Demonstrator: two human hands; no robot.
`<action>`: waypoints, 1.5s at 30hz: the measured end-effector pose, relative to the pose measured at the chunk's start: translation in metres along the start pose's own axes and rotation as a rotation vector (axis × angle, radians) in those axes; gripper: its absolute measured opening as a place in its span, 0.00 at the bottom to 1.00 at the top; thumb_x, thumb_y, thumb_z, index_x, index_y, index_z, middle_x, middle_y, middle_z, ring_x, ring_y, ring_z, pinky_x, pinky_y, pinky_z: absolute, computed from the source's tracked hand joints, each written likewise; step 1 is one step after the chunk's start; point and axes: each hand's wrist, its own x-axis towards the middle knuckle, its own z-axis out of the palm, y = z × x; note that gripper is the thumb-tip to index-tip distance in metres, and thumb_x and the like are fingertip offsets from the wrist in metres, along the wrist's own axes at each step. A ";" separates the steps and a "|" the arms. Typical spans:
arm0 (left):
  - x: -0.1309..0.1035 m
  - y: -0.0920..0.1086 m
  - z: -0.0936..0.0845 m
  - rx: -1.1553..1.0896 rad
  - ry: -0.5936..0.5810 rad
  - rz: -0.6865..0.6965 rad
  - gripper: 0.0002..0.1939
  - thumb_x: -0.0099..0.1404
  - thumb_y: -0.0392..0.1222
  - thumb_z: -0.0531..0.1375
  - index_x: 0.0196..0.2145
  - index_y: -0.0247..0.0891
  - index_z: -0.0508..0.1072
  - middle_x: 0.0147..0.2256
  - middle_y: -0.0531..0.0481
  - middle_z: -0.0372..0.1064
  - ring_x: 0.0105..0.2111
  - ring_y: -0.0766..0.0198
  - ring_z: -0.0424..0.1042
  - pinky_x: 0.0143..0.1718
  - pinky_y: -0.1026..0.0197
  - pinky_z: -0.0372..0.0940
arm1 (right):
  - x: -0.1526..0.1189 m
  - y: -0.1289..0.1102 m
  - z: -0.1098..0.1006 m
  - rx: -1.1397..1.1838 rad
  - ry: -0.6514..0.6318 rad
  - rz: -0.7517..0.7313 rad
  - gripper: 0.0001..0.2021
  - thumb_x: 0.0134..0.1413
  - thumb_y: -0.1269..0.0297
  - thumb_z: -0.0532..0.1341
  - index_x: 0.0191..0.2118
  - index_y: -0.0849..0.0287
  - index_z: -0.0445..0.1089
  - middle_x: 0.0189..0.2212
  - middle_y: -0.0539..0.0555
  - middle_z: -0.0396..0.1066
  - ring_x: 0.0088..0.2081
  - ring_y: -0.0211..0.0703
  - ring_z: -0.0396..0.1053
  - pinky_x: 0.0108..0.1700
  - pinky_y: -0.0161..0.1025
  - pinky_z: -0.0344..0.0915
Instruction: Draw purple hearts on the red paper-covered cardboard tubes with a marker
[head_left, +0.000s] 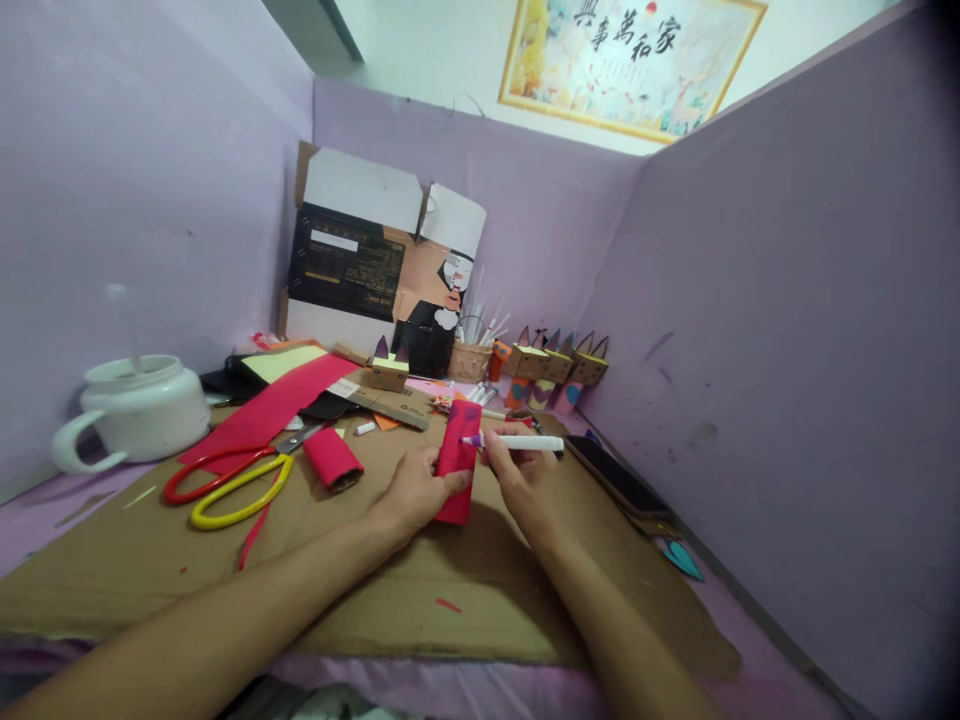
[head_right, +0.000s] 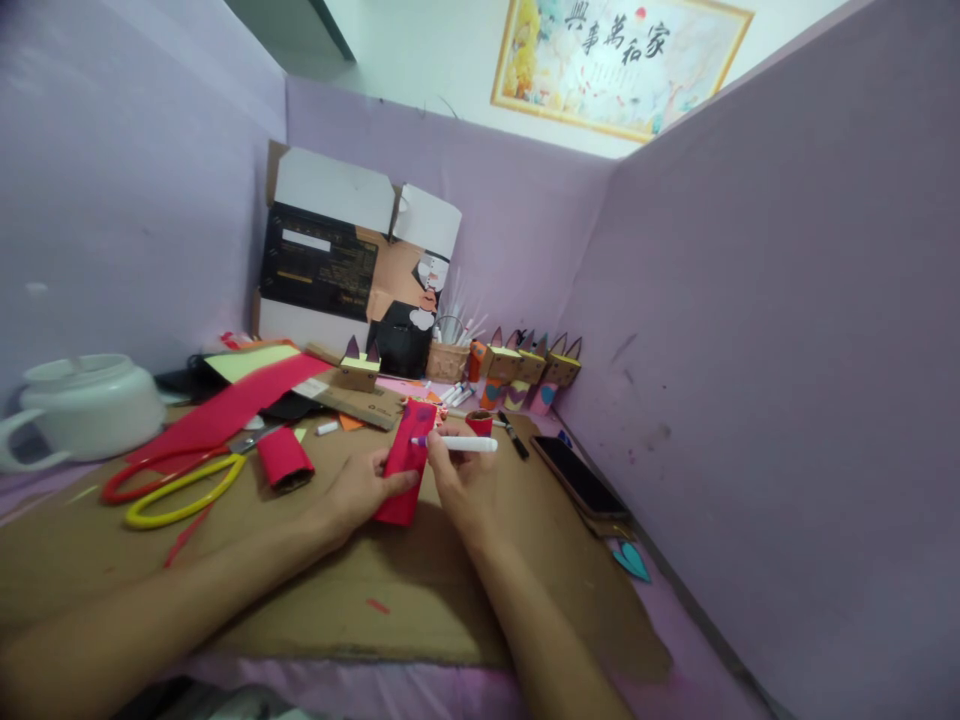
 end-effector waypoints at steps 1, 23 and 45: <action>0.000 0.000 0.000 0.002 -0.001 0.004 0.19 0.45 0.46 0.64 0.33 0.30 0.72 0.27 0.49 0.71 0.26 0.63 0.66 0.27 0.63 0.60 | 0.000 -0.001 0.000 0.002 -0.001 0.008 0.08 0.51 0.60 0.59 0.28 0.60 0.66 0.18 0.47 0.64 0.20 0.35 0.61 0.23 0.32 0.57; -0.001 0.002 0.000 -0.001 0.019 -0.014 0.16 0.43 0.43 0.63 0.30 0.31 0.71 0.24 0.51 0.68 0.23 0.65 0.64 0.25 0.64 0.58 | 0.004 0.000 -0.007 -0.017 0.123 0.002 0.09 0.51 0.59 0.59 0.28 0.60 0.67 0.16 0.47 0.65 0.20 0.36 0.63 0.24 0.33 0.60; -0.001 0.003 0.000 -0.012 0.016 -0.007 0.15 0.43 0.43 0.63 0.30 0.33 0.72 0.22 0.54 0.67 0.22 0.66 0.63 0.24 0.65 0.57 | 0.006 0.005 0.000 0.064 0.084 -0.047 0.09 0.51 0.59 0.59 0.31 0.60 0.67 0.20 0.49 0.66 0.22 0.36 0.64 0.25 0.33 0.61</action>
